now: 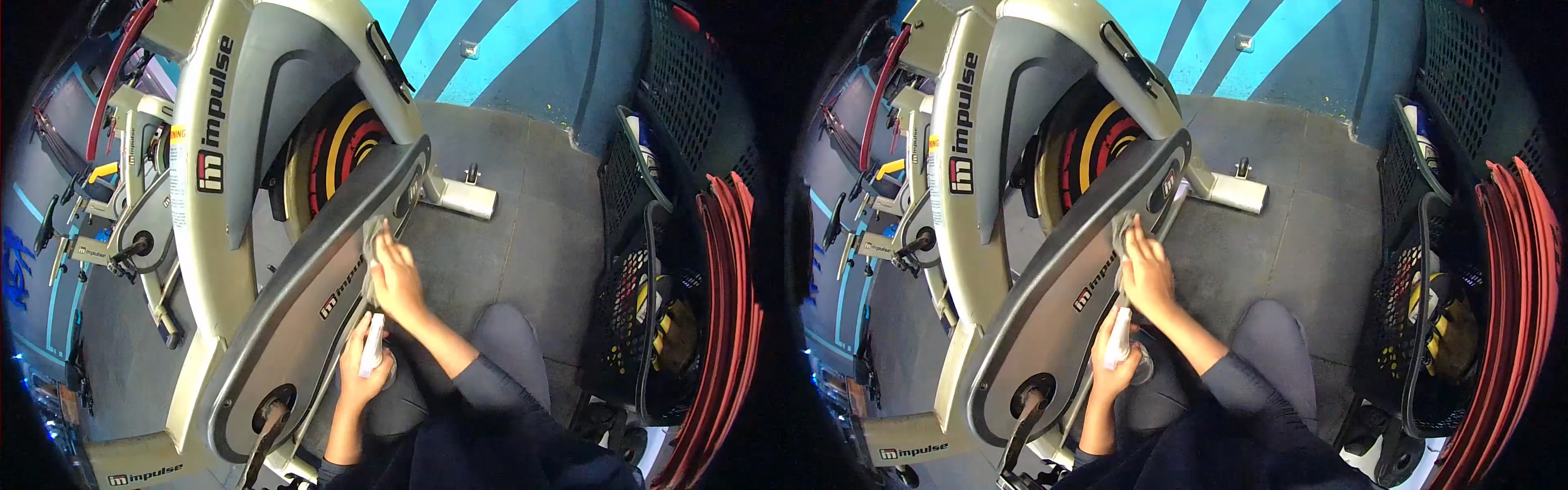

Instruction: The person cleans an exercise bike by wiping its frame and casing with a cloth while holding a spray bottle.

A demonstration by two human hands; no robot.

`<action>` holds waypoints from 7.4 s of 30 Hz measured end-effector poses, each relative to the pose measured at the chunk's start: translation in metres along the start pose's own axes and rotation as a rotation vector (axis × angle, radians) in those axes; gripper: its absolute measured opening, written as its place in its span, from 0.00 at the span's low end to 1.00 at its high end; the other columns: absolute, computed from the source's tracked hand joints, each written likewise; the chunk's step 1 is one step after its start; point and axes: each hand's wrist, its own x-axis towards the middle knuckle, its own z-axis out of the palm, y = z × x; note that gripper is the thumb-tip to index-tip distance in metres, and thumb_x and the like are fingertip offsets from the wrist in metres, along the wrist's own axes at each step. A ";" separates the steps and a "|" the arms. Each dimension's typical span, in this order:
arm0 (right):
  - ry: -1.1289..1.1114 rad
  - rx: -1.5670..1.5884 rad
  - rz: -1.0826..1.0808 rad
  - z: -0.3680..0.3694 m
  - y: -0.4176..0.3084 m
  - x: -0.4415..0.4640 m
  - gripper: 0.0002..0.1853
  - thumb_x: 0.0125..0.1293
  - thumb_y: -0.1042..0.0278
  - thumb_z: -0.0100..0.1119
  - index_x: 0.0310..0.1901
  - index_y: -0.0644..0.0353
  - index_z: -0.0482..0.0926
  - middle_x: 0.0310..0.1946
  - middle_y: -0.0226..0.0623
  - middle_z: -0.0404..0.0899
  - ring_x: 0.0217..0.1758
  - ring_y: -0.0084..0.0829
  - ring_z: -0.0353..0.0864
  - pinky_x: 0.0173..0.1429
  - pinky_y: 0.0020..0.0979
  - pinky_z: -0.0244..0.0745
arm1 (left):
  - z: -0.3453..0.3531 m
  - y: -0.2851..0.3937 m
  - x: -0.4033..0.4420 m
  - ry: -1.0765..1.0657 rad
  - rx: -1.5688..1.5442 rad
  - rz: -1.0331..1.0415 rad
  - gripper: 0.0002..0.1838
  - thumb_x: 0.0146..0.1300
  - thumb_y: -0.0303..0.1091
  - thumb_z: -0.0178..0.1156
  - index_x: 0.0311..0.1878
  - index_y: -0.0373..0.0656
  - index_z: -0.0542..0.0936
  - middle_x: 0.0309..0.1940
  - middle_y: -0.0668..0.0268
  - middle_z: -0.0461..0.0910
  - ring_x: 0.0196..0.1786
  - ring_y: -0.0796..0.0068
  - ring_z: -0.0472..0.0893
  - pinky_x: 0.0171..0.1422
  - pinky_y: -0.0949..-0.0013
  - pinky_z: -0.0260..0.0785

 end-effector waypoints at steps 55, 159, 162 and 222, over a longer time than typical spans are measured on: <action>-0.073 -0.004 0.149 0.001 0.034 -0.017 0.30 0.65 0.69 0.48 0.69 0.64 0.63 0.75 0.42 0.57 0.60 0.52 0.72 0.66 0.41 0.68 | 0.003 0.003 0.005 -0.006 0.035 0.049 0.40 0.48 0.25 0.63 0.70 0.43 0.66 0.46 0.58 0.82 0.48 0.59 0.83 0.53 0.62 0.75; -1.483 1.057 -0.804 -0.007 -0.238 -0.113 0.43 0.35 0.34 0.73 0.45 0.65 0.79 0.43 0.45 0.74 0.47 0.46 0.71 0.49 0.43 0.69 | -0.183 0.096 -0.223 -0.114 0.842 -0.039 0.21 0.46 0.44 0.66 0.45 0.48 0.85 0.51 0.60 0.81 0.63 0.48 0.73 0.72 0.41 0.55; -1.481 1.021 -0.809 -0.007 -0.234 -0.118 0.41 0.36 0.37 0.74 0.44 0.66 0.79 0.44 0.50 0.73 0.46 0.47 0.71 0.49 0.42 0.68 | -0.178 0.088 -0.226 -0.197 0.749 -0.140 0.20 0.46 0.45 0.67 0.43 0.49 0.86 0.48 0.63 0.83 0.60 0.54 0.76 0.72 0.43 0.56; -0.721 0.946 -0.435 -0.174 -0.054 0.163 0.44 0.36 0.39 0.76 0.49 0.68 0.79 0.49 0.43 0.82 0.52 0.46 0.77 0.58 0.41 0.70 | -0.140 0.159 0.201 0.791 0.697 0.043 0.40 0.47 0.49 0.76 0.58 0.35 0.72 0.48 0.48 0.80 0.50 0.44 0.80 0.52 0.55 0.72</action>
